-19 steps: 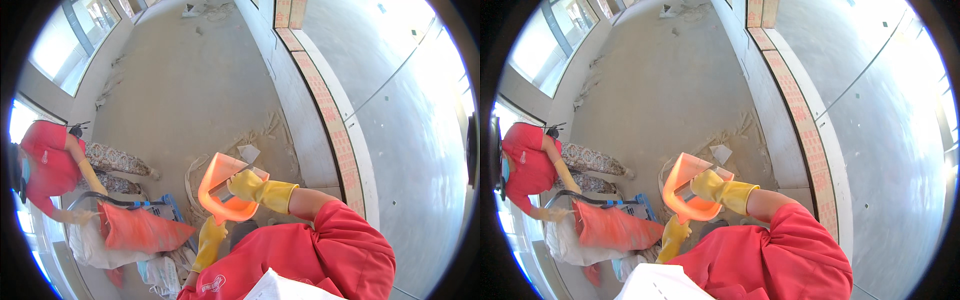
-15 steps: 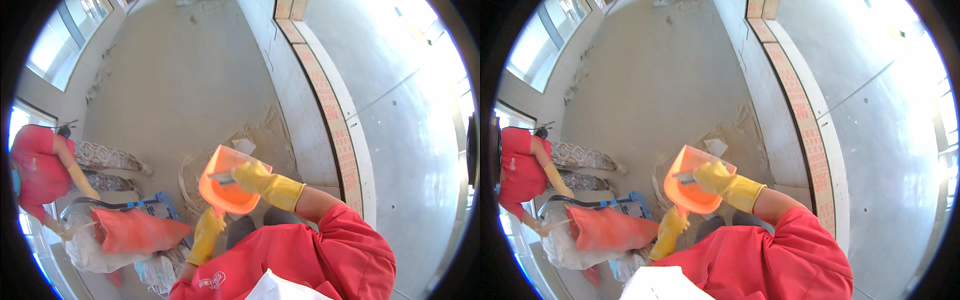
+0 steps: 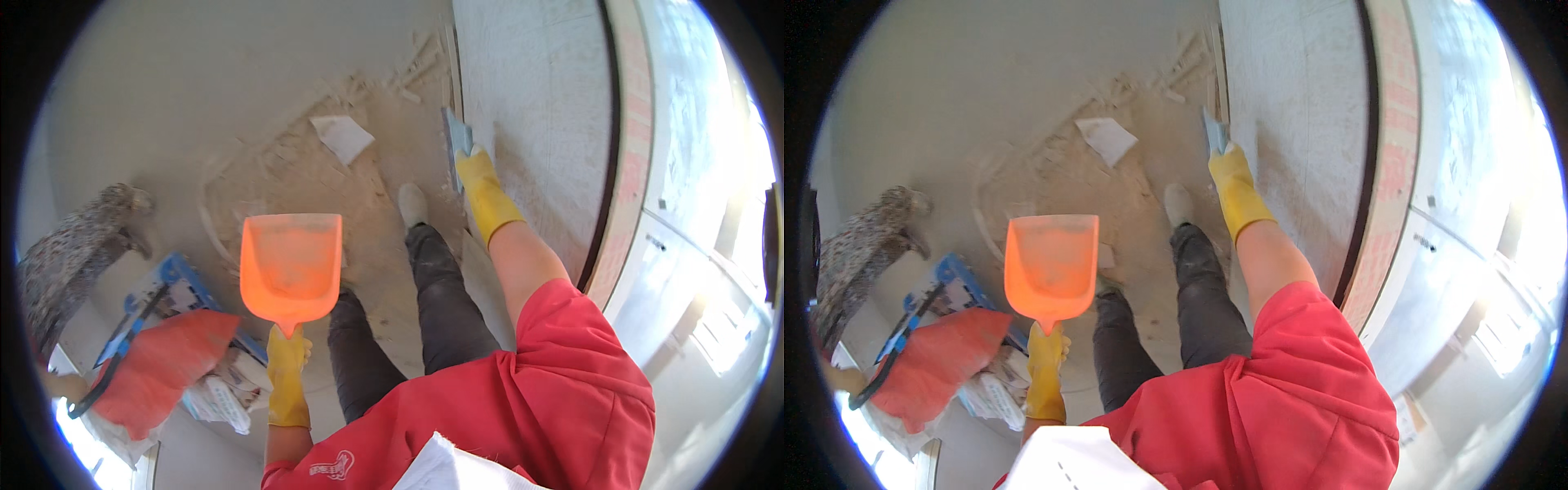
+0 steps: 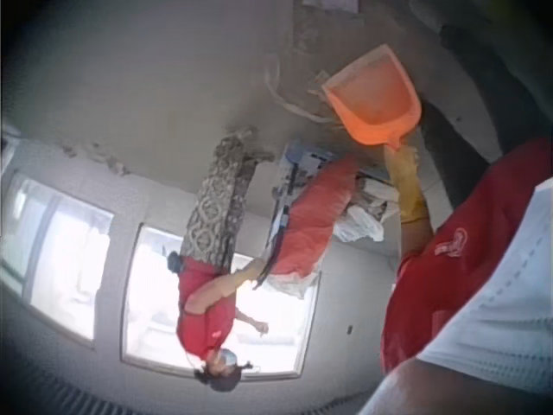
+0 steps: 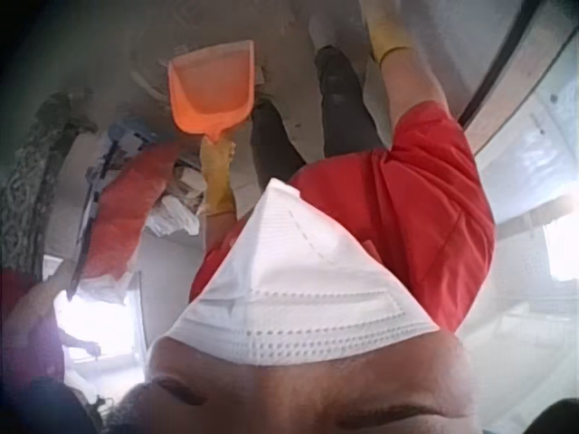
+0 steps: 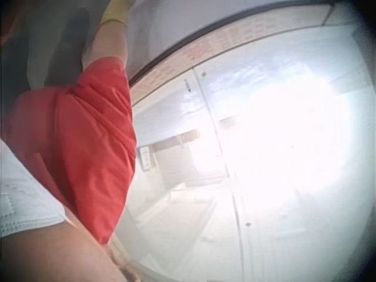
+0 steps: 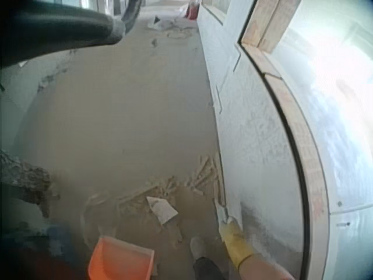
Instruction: The person picks up pieces of floor debris by hand and using a dustpan, placing them into large bags. They use a metal scraper to loosen stuck material and eventually move the bags onto a cart.
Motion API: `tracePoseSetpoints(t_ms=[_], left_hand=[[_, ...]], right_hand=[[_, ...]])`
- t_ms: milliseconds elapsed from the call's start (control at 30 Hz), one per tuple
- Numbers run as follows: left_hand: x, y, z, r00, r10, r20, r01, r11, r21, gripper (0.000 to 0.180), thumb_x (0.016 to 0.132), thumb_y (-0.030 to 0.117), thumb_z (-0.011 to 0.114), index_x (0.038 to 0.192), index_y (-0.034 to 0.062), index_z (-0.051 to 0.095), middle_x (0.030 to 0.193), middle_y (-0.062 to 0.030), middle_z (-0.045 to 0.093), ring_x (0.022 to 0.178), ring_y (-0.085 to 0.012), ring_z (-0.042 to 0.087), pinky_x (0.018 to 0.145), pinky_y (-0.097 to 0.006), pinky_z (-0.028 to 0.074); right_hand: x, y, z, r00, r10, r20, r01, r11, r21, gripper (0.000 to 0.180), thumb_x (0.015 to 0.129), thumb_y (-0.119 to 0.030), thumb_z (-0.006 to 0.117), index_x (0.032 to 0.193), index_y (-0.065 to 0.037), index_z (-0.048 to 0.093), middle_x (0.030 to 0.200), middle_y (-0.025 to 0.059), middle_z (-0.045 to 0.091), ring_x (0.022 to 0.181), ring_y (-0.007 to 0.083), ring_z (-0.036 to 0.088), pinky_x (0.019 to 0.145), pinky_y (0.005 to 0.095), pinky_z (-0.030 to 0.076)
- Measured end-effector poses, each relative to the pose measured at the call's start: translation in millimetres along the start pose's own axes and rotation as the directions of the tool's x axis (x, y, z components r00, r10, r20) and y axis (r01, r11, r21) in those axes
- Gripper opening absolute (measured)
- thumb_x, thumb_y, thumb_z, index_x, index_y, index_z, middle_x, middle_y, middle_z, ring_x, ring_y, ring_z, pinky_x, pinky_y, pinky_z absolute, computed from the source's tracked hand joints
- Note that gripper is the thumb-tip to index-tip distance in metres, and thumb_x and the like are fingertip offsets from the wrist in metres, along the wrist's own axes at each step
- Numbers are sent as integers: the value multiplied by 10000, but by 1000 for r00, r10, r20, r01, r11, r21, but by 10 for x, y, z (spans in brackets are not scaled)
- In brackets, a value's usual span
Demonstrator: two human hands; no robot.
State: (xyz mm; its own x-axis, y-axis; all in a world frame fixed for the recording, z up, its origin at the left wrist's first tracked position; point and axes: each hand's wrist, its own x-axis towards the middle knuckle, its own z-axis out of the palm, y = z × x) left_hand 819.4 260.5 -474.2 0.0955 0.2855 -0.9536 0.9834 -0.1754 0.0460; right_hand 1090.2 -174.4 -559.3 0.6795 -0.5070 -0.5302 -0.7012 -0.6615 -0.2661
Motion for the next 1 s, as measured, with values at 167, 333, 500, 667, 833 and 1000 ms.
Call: tracePoseSetpoints(t_ms=[167, 333, 500, 667, 833, 1000], left_hand=[[60, 74, 632, 975, -173, 142, 164, 984, 72, 304, 1017, 287, 594, 1210, 53, 565, 684, -89, 650, 498, -136, 566, 455, -274, 439], [67, 119, 929, 965, -194, 178, 195, 981, 15, 309, 985, 258, 646, 1163, 21, 558, 677, -85, 650, 493, -131, 561, 459, -278, 441], [251, 58, 1038, 958, -248, 142, 243, 969, 53, 320, 983, 277, 656, 1152, 21, 564, 686, -76, 658, 508, -129, 574, 469, -273, 448], [405, 68, 1073, 966, -234, 113, 226, 971, 78, 333, 982, 287, 647, 1158, 15, 572, 706, -86, 679, 539, -152, 607, 520, -302, 483], [618, 35, 1021, 983, -154, 103, 141, 982, 123, 321, 976, 297, 642, 1119, 14, 592, 751, -94, 705, 562, -182, 633, 578, -345, 510], [1315, -333, 262, 972, 208, 114, -236, 894, 380, 302, 951, 288, 659, 1107, 32, 615, 842, -128, 708, 688, -234, 676, 645, -383, 531]], right_hand=[[925, 469, 257, 986, -73, -147, 74, 997, 2, 417, 956, -268, 601, 1216, 57, 626, 1115, 325, 692, 1096, 453, 675, 938, 477, 529], [1882, 512, 437, 927, -90, -364, 95, 995, -3, 356, 957, -236, 603, 1152, 58, 649, 1124, 318, 698, 1098, 462, 674, 935, 477, 529], [2522, 412, 553, 967, 3, -255, -11, 1000, -28, 311, 961, -171, 569, 1176, 40, 648, 1159, 306, 693, 1122, 445, 671, 946, 473, 527], [2197, 536, 1028, 931, -322, -169, 262, 917, -302, 332, 964, -154, 576, 1235, 27, 644, 1166, 279, 697, 1135, 434, 663, 956, 451, 523], [1413, 413, 1549, 873, -482, -69, 451, 853, -262, 385, 969, -182, 595, 1316, -18, 616, 1162, 269, 698, 1142, 426, 659, 969, 448, 514], [909, 119, 1569, 963, -243, 114, 263, 936, -235, 365, 970, -220, 611, 1281, -29, 596, 1127, 285, 692, 1066, 455, 674, 902, 479, 528]])
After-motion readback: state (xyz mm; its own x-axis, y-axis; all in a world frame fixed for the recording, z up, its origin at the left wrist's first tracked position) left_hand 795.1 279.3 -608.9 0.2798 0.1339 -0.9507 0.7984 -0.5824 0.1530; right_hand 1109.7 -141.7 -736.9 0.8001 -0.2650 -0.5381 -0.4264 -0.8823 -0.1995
